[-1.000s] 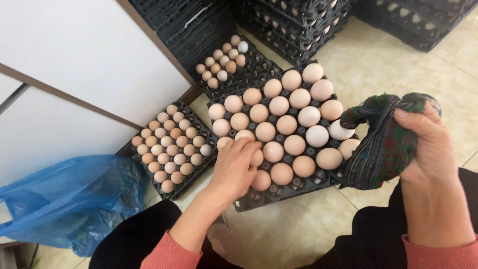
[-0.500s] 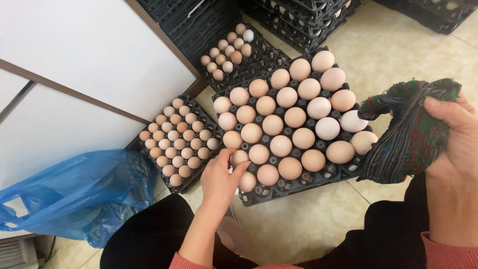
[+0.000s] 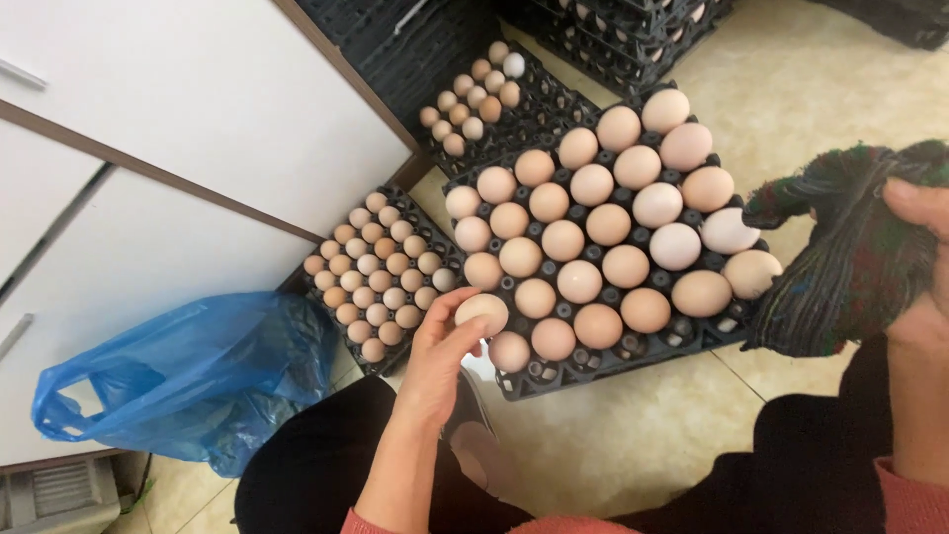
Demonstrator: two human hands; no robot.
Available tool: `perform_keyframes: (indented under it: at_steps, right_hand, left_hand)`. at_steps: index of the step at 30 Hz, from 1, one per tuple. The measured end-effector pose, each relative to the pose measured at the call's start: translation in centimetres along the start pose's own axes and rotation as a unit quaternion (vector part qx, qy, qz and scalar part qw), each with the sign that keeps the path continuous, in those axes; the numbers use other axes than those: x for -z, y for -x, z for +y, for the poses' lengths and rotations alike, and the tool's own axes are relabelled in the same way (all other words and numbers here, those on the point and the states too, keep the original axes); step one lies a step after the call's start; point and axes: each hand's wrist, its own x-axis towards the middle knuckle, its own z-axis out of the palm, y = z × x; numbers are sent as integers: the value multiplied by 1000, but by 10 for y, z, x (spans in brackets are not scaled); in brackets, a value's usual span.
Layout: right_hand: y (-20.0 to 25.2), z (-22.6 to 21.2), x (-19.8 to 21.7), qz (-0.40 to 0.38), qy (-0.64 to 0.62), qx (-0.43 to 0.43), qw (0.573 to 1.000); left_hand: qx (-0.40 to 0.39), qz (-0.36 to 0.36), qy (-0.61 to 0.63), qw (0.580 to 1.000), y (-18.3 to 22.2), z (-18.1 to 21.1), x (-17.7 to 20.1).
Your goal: Inspecting and cleaning individual eggs from a tray using a cloth in a processing area.
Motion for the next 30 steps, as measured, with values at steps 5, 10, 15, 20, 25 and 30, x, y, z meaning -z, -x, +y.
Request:
perform_keyframes:
  at_steps: [5, 10, 15, 20, 25, 30]
  right_hand:
    - [9, -11, -18, 22, 81, 46, 995]
    - [11, -13, -18, 33, 60, 57, 996]
    - [14, -13, -22, 31, 50, 62, 996]
    - [13, -11, -18, 18, 19, 59, 998]
    - [13, -11, -22, 10, 4, 55, 998]
    - [14, -12, -23, 14, 21, 51, 998]
  left_hand:
    - [-134, 66, -429, 891, -1, -2, -23]
    - [-198, 82, -542, 812, -8, -10, -19]
    - [-189, 60, -464, 863, -2, -9, -15]
    - [-148, -5, -275, 950, -2, -8, -2]
    - [-134, 35, -365, 921, -1, -1, -7]
    - [-166, 55, -487, 856, -1, -2, -19]
